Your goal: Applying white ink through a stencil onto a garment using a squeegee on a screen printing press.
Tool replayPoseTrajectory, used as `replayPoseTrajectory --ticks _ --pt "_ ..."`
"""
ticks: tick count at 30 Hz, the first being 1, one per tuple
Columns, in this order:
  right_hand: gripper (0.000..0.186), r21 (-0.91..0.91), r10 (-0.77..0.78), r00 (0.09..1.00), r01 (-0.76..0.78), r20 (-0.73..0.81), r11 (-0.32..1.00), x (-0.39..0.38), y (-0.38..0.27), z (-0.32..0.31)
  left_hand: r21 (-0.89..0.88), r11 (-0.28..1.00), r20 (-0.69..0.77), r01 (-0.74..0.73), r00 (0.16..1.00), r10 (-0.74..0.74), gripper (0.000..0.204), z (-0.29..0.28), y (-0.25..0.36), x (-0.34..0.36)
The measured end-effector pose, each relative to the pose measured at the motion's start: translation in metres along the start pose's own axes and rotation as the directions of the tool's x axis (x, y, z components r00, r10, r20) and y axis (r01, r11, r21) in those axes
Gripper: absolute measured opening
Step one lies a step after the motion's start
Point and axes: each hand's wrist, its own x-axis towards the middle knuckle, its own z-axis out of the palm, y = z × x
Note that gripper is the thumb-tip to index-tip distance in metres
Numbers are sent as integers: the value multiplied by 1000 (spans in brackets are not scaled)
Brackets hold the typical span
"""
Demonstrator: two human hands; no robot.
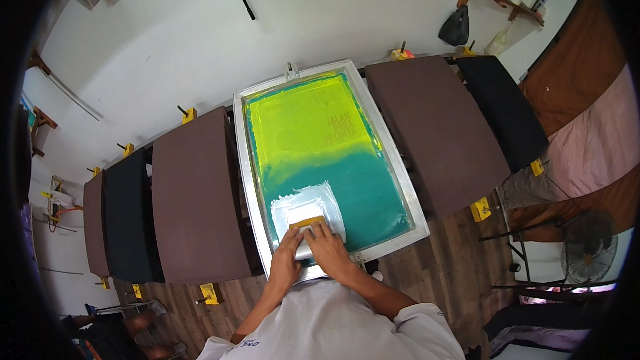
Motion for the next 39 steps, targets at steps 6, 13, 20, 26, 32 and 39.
replayPoseTrajectory --ticks 6,13,20,26,32,39 --pt "41 22 -12 999 11 46 1000 -4 -2 -9 -20 1000 16 -8 1000 9 70 -4 6 -1" --pt "44 34 -2 994 -2 108 999 -8 -7 -18 -3 1000 -4 -22 1000 22 70 -7 17 -9" --pt "50 126 -38 970 8 238 992 -12 -2 -24 -80 994 87 81 993 -74 69 -6 18 -18" --pt "53 125 -16 987 -4 160 992 -14 -2 -16 -40 998 61 50 997 -47 70 -1 10 -16" --pt "52 80 -10 998 5 66 997 -23 -3 -2 12 1000 31 4 1000 -5 71 -1 13 -20" --pt "49 23 -31 999 30 32 999 -23 -7 -7 52 999 24 -16 1000 15 71 0 13 -20"
